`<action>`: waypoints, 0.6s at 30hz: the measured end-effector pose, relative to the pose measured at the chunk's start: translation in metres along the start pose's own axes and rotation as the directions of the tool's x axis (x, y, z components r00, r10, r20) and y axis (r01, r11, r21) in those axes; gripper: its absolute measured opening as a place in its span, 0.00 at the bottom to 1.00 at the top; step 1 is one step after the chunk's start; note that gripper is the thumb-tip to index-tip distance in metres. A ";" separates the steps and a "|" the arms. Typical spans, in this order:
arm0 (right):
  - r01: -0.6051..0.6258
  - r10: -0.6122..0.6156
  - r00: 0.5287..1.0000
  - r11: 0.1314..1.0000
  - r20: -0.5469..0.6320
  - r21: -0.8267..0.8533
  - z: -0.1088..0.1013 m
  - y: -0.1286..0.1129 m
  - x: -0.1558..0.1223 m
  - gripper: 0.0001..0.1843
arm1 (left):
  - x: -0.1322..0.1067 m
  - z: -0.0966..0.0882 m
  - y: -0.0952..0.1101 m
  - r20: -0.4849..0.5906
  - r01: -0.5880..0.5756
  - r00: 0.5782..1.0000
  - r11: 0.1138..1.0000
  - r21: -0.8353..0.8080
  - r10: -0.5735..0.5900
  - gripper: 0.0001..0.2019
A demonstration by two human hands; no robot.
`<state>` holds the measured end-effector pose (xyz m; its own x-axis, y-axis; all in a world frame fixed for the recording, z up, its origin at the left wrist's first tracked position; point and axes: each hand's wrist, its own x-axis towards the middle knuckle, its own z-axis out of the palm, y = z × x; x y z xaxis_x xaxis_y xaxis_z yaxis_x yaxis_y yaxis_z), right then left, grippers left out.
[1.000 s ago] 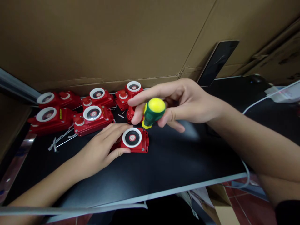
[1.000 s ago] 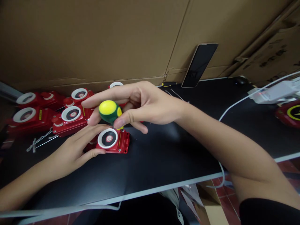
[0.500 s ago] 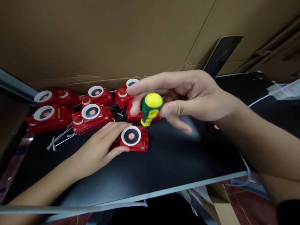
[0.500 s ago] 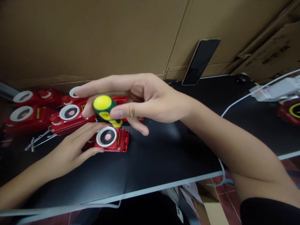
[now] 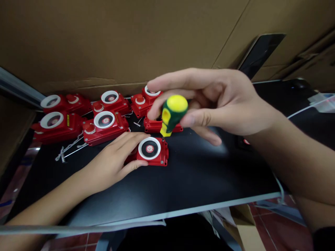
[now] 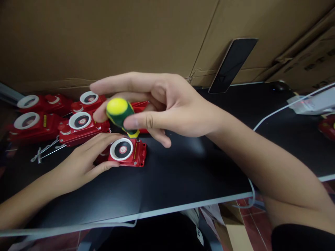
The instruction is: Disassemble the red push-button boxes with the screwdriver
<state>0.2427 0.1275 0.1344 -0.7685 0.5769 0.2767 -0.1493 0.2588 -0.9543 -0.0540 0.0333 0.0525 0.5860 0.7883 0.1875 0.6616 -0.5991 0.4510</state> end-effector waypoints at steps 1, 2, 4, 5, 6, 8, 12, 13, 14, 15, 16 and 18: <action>0.007 -0.007 1.000 1.000 -0.009 -0.021 -0.001 0.001 0.001 0.21 | 0.000 0.000 0.000 0.001 -0.001 1.000 1.000 0.004 0.001 0.28; 0.016 -0.018 0.999 0.998 -0.043 -0.059 -0.001 0.002 0.001 0.18 | 0.000 0.000 0.000 0.002 -0.002 1.000 1.000 0.010 0.002 0.28; 0.032 -0.053 0.990 0.988 -0.133 -0.152 0.001 0.005 0.004 0.16 | 0.000 0.000 0.001 0.000 -0.008 1.000 1.000 0.020 0.008 0.28; 0.033 -0.066 0.984 0.981 -0.168 -0.191 0.003 0.007 0.004 0.17 | 0.000 0.000 0.001 0.000 -0.010 1.000 1.000 0.021 0.010 0.28; 0.037 -0.080 0.978 0.976 -0.193 -0.217 0.005 0.009 0.005 0.18 | 0.000 0.000 0.001 -0.003 -0.014 1.000 1.000 0.022 0.014 0.28; 0.058 -0.107 0.971 0.973 -0.214 -0.222 0.008 0.010 0.005 0.22 | 0.000 0.000 0.001 -0.010 -0.022 1.000 0.999 0.026 0.022 0.28; 0.043 -0.073 0.971 0.990 -0.230 -0.134 0.008 0.003 0.001 0.31 | 0.000 0.000 0.001 -0.017 -0.026 1.000 0.999 0.031 0.026 0.29; 0.024 -0.047 0.977 0.993 -0.206 -0.113 0.007 0.000 -0.001 0.30 | 0.000 0.000 0.001 -0.013 -0.018 1.000 0.999 0.028 0.018 0.29; 0.006 -0.024 0.985 0.995 -0.171 -0.102 0.006 -0.004 -0.002 0.26 | 0.001 0.000 0.001 -0.006 -0.011 1.000 1.000 0.025 0.011 0.29; -0.008 -0.006 0.991 0.994 -0.137 -0.106 0.005 -0.007 -0.003 0.22 | 0.001 -0.001 0.001 -0.002 -0.006 1.000 1.000 0.023 0.006 0.29; -0.017 0.002 0.993 0.992 -0.122 -0.127 0.005 -0.009 -0.003 0.17 | 0.001 -0.001 0.001 0.003 -0.002 1.000 1.000 0.022 0.002 0.29; -0.009 -0.022 0.988 0.979 -0.150 -0.202 0.007 -0.011 -0.003 0.10 | 0.001 0.000 0.000 0.004 -0.007 1.000 1.000 0.024 0.007 0.29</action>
<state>0.2422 0.1181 0.1437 -0.6628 0.6809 0.3116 -0.0138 0.4049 -0.9143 -0.0538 0.0342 0.0530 0.5921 0.7838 0.1874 0.6688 -0.6077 0.4283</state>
